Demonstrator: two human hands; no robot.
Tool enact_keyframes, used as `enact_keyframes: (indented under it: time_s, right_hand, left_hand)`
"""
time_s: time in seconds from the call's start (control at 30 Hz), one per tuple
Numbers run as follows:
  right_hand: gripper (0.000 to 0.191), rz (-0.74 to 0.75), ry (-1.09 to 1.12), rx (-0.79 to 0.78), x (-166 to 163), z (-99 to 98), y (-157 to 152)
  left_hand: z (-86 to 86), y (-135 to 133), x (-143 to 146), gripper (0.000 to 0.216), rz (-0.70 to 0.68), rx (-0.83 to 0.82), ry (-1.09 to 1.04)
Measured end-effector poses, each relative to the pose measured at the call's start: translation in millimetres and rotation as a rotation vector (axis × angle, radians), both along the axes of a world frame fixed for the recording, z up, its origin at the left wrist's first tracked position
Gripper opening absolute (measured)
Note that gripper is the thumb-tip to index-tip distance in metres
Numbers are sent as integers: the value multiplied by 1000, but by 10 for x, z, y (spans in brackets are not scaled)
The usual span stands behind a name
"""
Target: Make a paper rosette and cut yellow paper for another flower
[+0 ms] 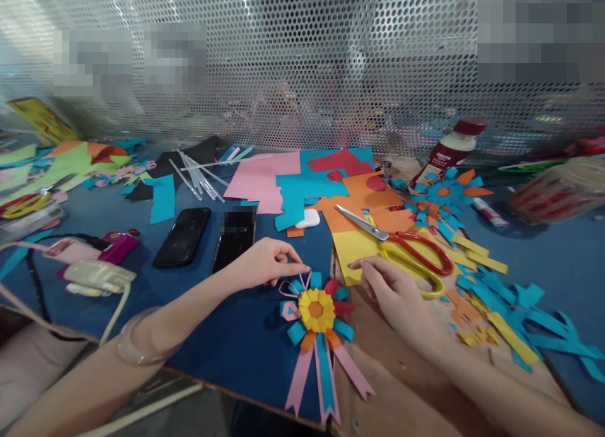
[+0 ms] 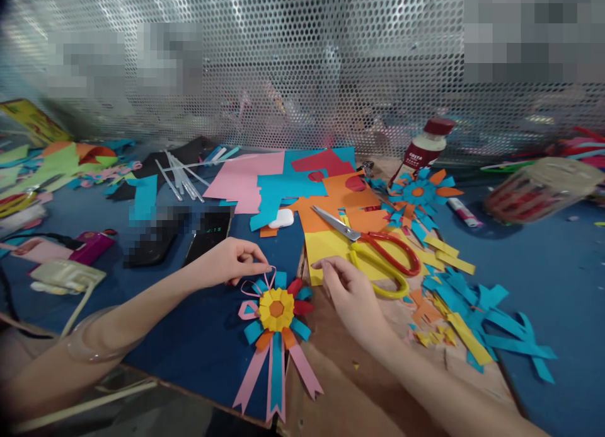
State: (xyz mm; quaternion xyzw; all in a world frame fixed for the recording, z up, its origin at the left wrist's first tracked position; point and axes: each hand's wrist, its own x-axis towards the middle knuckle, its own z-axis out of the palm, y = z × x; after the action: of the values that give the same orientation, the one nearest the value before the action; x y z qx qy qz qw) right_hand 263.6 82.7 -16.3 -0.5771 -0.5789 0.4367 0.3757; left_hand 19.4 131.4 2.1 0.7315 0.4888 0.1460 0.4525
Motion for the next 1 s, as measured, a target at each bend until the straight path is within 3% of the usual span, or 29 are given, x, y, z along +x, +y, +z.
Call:
enact_keyframes:
  time_s: [0.33, 1.0]
  right_hand:
    - [29, 7, -15, 25, -5, 8, 14]
    - [26, -1, -25, 58, -21, 36, -21]
  left_hand:
    - [35, -8, 15, 46, 97, 28, 17]
    - [67, -2, 4, 35, 160, 142, -83]
